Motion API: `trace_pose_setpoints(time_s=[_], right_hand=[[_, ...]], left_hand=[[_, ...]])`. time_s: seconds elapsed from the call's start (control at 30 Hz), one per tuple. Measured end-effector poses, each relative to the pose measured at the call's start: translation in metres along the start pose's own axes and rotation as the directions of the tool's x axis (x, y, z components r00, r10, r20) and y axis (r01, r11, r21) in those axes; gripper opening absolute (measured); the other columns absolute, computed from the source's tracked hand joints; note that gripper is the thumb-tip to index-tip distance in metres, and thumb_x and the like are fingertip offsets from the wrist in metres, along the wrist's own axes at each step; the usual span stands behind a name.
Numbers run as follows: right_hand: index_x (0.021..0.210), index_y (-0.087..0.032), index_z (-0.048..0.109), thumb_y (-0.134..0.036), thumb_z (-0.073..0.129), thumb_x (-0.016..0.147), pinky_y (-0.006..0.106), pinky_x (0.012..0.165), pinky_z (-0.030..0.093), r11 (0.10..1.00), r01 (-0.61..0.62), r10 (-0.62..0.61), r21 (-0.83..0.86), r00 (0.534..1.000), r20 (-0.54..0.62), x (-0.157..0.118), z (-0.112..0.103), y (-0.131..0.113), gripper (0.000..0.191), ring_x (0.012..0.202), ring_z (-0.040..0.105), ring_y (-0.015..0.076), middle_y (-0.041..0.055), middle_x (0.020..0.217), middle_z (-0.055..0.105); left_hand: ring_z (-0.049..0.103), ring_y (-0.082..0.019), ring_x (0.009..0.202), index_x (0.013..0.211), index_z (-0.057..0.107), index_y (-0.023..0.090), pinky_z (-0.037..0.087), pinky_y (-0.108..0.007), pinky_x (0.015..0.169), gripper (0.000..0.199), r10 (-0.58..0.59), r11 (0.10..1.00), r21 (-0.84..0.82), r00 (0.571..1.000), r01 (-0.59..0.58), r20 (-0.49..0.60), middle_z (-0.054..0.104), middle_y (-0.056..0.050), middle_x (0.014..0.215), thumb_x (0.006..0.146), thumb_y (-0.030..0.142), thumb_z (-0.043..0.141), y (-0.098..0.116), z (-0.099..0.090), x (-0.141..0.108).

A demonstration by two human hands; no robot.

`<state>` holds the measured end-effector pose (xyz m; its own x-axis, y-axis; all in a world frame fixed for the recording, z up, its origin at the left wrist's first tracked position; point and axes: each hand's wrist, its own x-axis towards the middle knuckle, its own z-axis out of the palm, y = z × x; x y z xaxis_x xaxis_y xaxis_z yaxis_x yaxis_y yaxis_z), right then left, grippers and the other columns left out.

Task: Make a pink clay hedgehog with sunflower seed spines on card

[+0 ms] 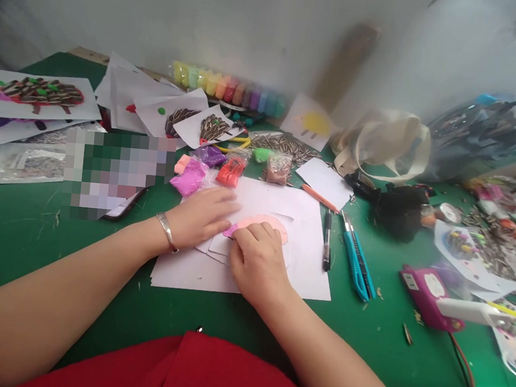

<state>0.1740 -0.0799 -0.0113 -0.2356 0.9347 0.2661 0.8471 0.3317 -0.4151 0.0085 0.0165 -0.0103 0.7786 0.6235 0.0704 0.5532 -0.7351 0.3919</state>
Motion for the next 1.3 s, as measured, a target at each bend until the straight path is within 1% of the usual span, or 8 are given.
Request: trace_pose_setpoints(time_s=[0.3,0.47,0.57,0.67,0.8,0.97,1.17,1.3], right_hand=[[0.082,-0.020,0.063,-0.011,0.048,0.085,0.035,0.072,0.033,0.999,-0.031,0.031,-0.009,0.999,0.016,0.000,-0.002,0.004,0.018,0.081,0.049,0.0211,0.0052,0.079,0.060],[0.083,-0.020,0.063,-0.012,0.047,0.086,0.035,0.070,0.034,1.000,0.006,-0.006,0.012,1.000,0.022,0.000,-0.002,0.005,0.018,0.081,0.049,0.0209,0.0056,0.080,0.061],[0.084,-0.021,0.064,-0.011,0.047,0.086,0.036,0.072,0.034,1.000,-0.003,0.003,-0.002,1.000,0.027,0.001,-0.003,0.006,0.019,0.082,0.050,0.0213,0.0054,0.080,0.061],[0.084,-0.021,0.063,-0.012,0.048,0.086,0.035,0.071,0.034,0.999,-0.011,0.010,0.037,1.000,0.025,0.001,-0.006,0.008,0.018,0.081,0.051,0.0210,0.0051,0.079,0.062],[0.083,-0.021,0.062,-0.012,0.048,0.086,0.035,0.070,0.034,0.997,-0.014,0.012,0.074,1.000,0.016,0.001,-0.007,0.010,0.017,0.080,0.051,0.0206,0.0044,0.080,0.062],[0.083,-0.021,0.063,-0.012,0.048,0.086,0.035,0.072,0.034,0.998,-0.010,0.008,0.055,0.999,0.045,0.001,-0.006,0.011,0.018,0.082,0.052,0.0209,0.0043,0.080,0.063],[0.084,-0.021,0.063,-0.014,0.048,0.087,0.035,0.072,0.034,0.998,-0.029,0.027,0.051,0.999,0.029,0.001,-0.009,0.012,0.017,0.082,0.051,0.0208,0.0044,0.082,0.063],[0.086,-0.021,0.065,-0.012,0.048,0.087,0.035,0.072,0.033,1.000,-0.009,0.009,0.006,0.999,0.042,0.002,-0.007,0.011,0.019,0.083,0.051,0.0211,0.0042,0.082,0.063]], left_hand=[[0.048,-0.029,0.118,0.120,0.060,0.017,0.038,-0.048,0.103,0.034,-0.004,1.000,-0.017,1.000,0.004,0.002,0.053,-0.013,0.127,0.088,0.027,0.052,0.000,0.000,0.000],[0.048,-0.028,0.118,0.119,0.060,0.019,0.039,-0.047,0.102,0.033,0.003,1.000,-0.022,1.000,-0.003,-0.006,0.053,-0.012,0.126,0.088,0.028,0.051,-0.001,0.001,0.000],[0.048,-0.029,0.118,0.120,0.060,0.018,0.039,-0.048,0.102,0.034,0.002,1.000,-0.022,1.000,-0.002,-0.004,0.053,-0.013,0.126,0.088,0.027,0.051,-0.001,0.001,0.000],[0.047,-0.029,0.119,0.121,0.059,0.017,0.038,-0.048,0.103,0.035,-0.002,1.000,-0.022,1.000,0.002,0.000,0.053,-0.013,0.128,0.088,0.026,0.052,-0.001,0.001,0.000],[0.048,-0.029,0.119,0.120,0.060,0.019,0.038,-0.049,0.104,0.033,0.003,0.999,-0.032,1.000,-0.003,-0.011,0.053,-0.012,0.128,0.088,0.027,0.052,-0.001,0.001,-0.001],[0.048,-0.029,0.119,0.119,0.060,0.018,0.039,-0.050,0.103,0.033,0.005,0.999,-0.035,1.000,-0.006,-0.013,0.053,-0.013,0.128,0.088,0.027,0.051,-0.001,0.001,-0.001],[0.047,-0.028,0.120,0.121,0.059,0.018,0.038,-0.047,0.103,0.034,0.000,1.000,-0.009,1.000,0.000,0.010,0.052,-0.013,0.129,0.089,0.028,0.050,0.000,0.001,0.000],[0.047,-0.028,0.119,0.121,0.059,0.018,0.038,-0.046,0.103,0.034,0.003,1.000,-0.020,1.000,-0.003,-0.004,0.052,-0.012,0.128,0.092,0.027,0.043,-0.001,0.001,0.000]])
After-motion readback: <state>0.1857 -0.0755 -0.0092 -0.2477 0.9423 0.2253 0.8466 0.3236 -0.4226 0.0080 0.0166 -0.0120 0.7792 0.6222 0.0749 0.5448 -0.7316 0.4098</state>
